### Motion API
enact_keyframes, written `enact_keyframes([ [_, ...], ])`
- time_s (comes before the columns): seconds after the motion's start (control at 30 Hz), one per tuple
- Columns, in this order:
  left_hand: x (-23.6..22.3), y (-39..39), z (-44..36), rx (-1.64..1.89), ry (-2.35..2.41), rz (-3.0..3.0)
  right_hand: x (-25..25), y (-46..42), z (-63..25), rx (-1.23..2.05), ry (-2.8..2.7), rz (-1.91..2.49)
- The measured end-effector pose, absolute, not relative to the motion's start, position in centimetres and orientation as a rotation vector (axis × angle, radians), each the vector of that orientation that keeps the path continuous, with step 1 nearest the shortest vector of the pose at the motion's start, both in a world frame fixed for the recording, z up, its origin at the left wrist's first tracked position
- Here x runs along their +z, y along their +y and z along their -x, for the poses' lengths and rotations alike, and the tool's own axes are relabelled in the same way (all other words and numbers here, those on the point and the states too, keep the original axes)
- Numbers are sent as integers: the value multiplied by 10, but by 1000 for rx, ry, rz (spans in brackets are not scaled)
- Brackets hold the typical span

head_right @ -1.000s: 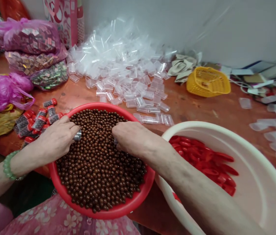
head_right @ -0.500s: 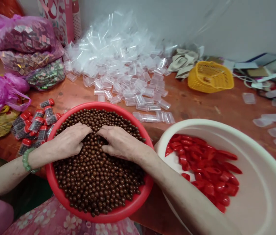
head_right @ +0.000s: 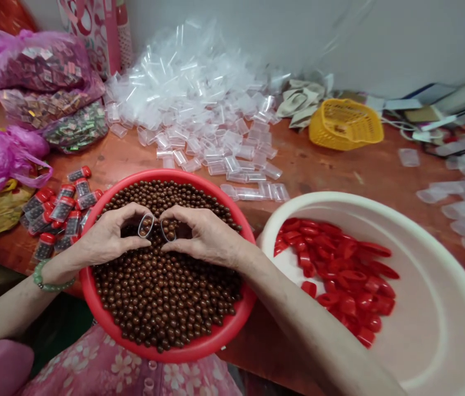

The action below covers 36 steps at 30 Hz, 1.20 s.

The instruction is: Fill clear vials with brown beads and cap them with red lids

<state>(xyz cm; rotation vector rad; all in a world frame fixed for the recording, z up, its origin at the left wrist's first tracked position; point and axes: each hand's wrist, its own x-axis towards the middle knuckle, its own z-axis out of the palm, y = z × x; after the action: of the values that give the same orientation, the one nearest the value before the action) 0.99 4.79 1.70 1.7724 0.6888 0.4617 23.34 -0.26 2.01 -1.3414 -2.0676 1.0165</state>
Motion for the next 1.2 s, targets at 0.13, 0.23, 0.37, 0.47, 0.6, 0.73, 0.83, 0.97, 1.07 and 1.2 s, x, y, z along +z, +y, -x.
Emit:
enact_keyframes([
  [0.13,26,46,-6,453,642,-1703,20,-6,-235,915,-2144,1347],
  [0.23,29,46,-5,453,608,-1577,18,-7,-236,879,-2196,1379],
  [0.37,30,41,-6,454,626,-1393,13,-8,-236,862,-2220,1365],
  [0.47,30,38,-8,461,655,-1333,8,-7,-234,845,-2233,1362],
  [0.6,33,38,-10,492,624,-1297,1,-6,-229,785,-2276,1384],
  [0.73,35,34,-9,516,589,-1314,0,-8,-227,798,-2275,1373],
  [0.83,34,29,-6,551,589,-1312,7,-13,-231,762,-2315,1398],
  [0.97,33,21,-4,496,539,-1207,33,-21,-237,539,-2314,1419],
  [1.07,33,17,-4,495,536,-1127,61,-23,-235,517,-2208,1318],
  [1.2,30,15,-5,475,507,-1205,88,-14,-219,735,-2246,1092],
])
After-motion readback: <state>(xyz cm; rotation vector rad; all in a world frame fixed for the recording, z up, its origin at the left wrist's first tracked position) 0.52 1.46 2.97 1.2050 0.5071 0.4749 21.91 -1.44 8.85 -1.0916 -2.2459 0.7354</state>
